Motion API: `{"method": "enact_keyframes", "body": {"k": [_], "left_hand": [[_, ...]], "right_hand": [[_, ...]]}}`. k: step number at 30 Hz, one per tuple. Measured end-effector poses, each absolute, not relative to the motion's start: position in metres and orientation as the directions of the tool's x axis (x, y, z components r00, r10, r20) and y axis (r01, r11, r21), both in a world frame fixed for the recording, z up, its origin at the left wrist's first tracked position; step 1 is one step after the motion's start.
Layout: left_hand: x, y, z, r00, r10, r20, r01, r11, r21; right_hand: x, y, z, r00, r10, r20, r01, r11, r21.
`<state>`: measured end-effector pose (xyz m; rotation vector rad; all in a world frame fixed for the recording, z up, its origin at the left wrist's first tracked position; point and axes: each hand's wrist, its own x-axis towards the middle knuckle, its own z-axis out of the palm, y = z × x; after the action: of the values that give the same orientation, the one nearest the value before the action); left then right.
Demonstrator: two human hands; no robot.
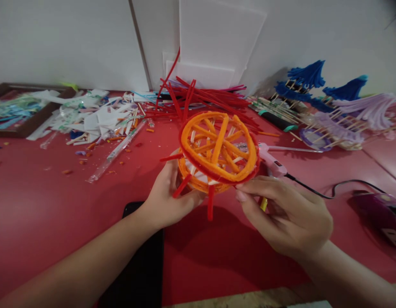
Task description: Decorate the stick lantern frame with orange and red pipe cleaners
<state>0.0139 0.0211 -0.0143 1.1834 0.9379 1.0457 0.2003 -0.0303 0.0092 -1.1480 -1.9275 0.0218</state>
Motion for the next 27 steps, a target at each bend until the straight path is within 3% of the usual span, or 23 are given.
{"method": "enact_keyframes", "body": {"k": [6,8,11,13,14,16,18,22,27], "left_hand": [[0.013,0.02,-0.017,0.251,0.968,-0.006,-0.164,0.049,0.985],[0.012,0.02,-0.017,0.232,0.973,-0.013,-0.168,0.053,0.984],[0.011,0.021,-0.018,0.209,0.978,-0.027,-0.134,0.056,0.989],[0.01,0.022,-0.019,0.219,0.975,-0.027,-0.096,0.049,0.994],[0.009,0.022,-0.02,0.23,0.973,-0.021,-0.085,0.042,0.995],[0.007,0.022,-0.022,0.241,0.971,-0.002,-0.085,0.024,0.996],[0.007,0.022,-0.023,0.231,0.973,0.004,-0.1,0.019,0.995],[0.008,0.024,-0.024,0.14,0.989,-0.047,-0.128,0.065,0.99],[0.006,0.03,-0.024,0.017,0.999,-0.049,-0.1,0.05,0.994]], "right_hand": [[0.21,-0.025,0.015,-0.14,0.738,0.66,0.711,0.538,-0.452],[0.227,-0.016,0.015,-0.034,0.758,0.652,0.805,0.407,-0.431],[0.265,0.003,0.01,0.07,0.799,0.597,0.943,0.141,-0.301],[0.288,0.014,0.003,0.123,0.865,0.486,0.976,-0.015,-0.219],[0.296,0.018,0.0,0.125,0.926,0.357,0.976,-0.05,-0.214],[0.305,0.023,-0.006,0.123,0.982,0.143,0.969,-0.088,-0.232],[0.303,0.025,-0.01,0.105,0.994,0.027,0.965,-0.095,-0.243],[0.29,0.026,-0.009,0.125,0.992,0.019,0.966,-0.117,-0.229],[0.286,0.028,-0.002,0.304,0.951,0.051,0.938,-0.289,-0.193]]}}
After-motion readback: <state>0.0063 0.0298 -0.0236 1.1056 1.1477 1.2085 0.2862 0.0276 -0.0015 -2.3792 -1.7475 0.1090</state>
